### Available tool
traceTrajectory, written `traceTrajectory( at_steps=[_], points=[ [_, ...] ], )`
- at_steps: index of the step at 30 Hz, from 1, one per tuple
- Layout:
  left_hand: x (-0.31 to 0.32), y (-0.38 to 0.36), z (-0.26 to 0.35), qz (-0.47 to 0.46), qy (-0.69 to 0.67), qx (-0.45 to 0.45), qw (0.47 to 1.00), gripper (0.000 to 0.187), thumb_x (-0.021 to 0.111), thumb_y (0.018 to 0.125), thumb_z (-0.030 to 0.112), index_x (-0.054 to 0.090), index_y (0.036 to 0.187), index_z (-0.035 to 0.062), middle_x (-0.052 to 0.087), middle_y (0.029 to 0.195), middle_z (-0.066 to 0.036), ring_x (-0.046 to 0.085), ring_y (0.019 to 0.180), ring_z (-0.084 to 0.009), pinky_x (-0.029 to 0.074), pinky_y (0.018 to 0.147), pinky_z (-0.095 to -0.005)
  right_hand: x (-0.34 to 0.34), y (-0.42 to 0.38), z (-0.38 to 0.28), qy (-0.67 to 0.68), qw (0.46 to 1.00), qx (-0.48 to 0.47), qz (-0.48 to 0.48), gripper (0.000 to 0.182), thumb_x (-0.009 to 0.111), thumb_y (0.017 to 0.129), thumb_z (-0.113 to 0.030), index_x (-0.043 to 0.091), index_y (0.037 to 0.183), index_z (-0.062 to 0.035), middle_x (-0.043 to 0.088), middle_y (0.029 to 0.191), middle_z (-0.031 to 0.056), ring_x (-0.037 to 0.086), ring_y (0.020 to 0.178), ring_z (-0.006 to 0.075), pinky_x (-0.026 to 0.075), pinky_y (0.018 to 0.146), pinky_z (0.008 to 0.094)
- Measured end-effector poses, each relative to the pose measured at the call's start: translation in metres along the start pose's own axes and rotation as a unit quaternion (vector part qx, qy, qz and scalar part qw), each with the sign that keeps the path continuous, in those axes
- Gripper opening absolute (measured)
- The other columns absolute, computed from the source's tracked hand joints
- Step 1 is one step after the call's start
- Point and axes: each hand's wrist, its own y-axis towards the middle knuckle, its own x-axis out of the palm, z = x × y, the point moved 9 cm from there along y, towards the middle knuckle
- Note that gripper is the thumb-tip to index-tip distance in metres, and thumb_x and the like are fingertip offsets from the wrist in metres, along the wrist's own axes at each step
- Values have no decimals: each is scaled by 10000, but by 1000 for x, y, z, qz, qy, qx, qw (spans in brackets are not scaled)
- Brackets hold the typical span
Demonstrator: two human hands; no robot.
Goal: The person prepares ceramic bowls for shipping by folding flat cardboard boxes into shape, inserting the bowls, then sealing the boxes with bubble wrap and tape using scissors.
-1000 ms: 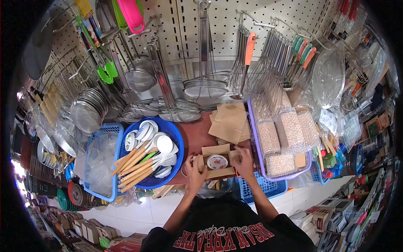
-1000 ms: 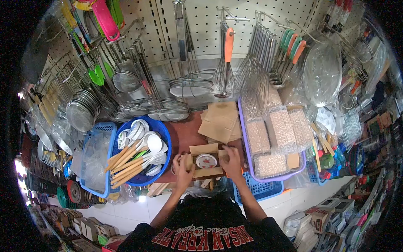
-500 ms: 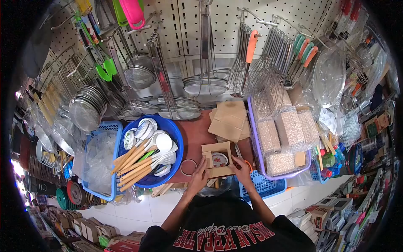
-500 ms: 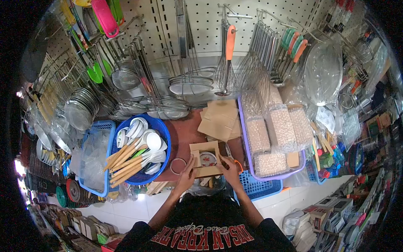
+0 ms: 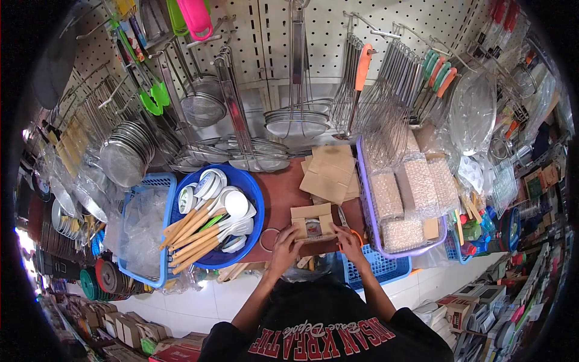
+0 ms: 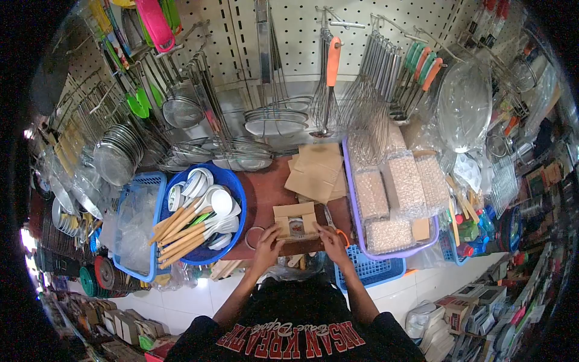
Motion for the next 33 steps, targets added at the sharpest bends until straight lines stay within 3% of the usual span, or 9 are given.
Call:
traceTrajectory(
  at_steps=[3, 7, 10, 12, 16, 19, 24, 27, 33],
  points=[
    [-3, 8, 0, 16, -36, -30, 999, 621, 708, 882, 138, 452, 1427, -13, 456, 1478, -205, 441, 1353, -399, 360, 1128, -453, 1, 0, 1, 5, 1000, 31, -4, 390, 537, 1039, -270, 589, 1383, -93, 587, 1189, 57, 558, 1029, 137, 466, 848, 267],
    [-14, 19, 14, 94, -15, 11, 995, 755, 705, 893, 138, 301, 1516, -2, 424, 1488, -225, 405, 1376, -385, 336, 1144, -443, 1, 4, 14, 19, 1000, -2, 24, 388, 606, 1005, -248, 613, 1351, -72, 600, 1176, 49, 557, 1002, 125, 468, 828, 258],
    [-5, 24, 3, 36, -67, -9, 997, 815, 706, 895, 136, 228, 1540, -3, 399, 1502, -238, 372, 1402, -377, 315, 1157, -437, 0, 4, 19, 22, 999, -4, 41, 378, 641, 981, -194, 623, 1324, -35, 614, 1167, 47, 573, 986, 117, 480, 812, 239],
    [-7, 22, -3, 47, -84, -22, 995, 805, 730, 876, 134, 278, 1532, 20, 425, 1492, -234, 421, 1375, -376, 348, 1134, -431, 0, 6, 24, 12, 999, -1, 39, 366, 648, 971, -108, 611, 1313, 18, 611, 1185, 46, 598, 1004, 107, 500, 825, 206],
    [-3, 19, -5, 21, -43, -10, 999, 675, 718, 878, 134, 410, 1462, -9, 444, 1491, -197, 414, 1383, -363, 324, 1158, -441, -3, 1, 22, -35, 997, -14, 71, 372, 691, 940, -111, 630, 1283, 19, 624, 1188, 64, 607, 982, 105, 500, 766, 212],
    [-6, 15, 0, 53, -15, 20, 998, 563, 711, 878, 129, 513, 1383, -20, 492, 1461, -188, 466, 1346, -366, 347, 1144, -452, -4, 0, 15, -59, 994, -37, 87, 376, 708, 921, -100, 639, 1272, 14, 622, 1168, 69, 611, 948, 105, 495, 736, 214],
    [-8, 12, 12, 69, 2, 23, 997, 510, 679, 898, 112, 529, 1362, -38, 482, 1470, -206, 490, 1329, -373, 374, 1126, -460, -5, -1, 0, -10, 993, -32, 117, 347, 706, 911, -80, 663, 1246, -3, 615, 1147, 75, 609, 937, 118, 498, 726, 223],
    [-6, 11, 10, 67, 11, 24, 997, 504, 664, 907, 102, 522, 1367, -43, 466, 1480, -215, 487, 1331, -378, 376, 1125, -462, -6, -1, -32, -85, 987, -66, 119, 340, 699, 928, -181, 678, 1241, -52, 627, 1148, 110, 603, 916, 168, 507, 727, 275],
    [-11, 6, 2, 85, -21, -1, 996, 446, 606, 942, 110, 540, 1365, -14, 498, 1438, -210, 481, 1313, -390, 365, 1104, -485, -1, -1, -35, -148, 980, -100, 88, 304, 663, 944, -140, 687, 1246, -110, 638, 1170, 127, 632, 956, 216, 523, 711, 291]
  ],
)
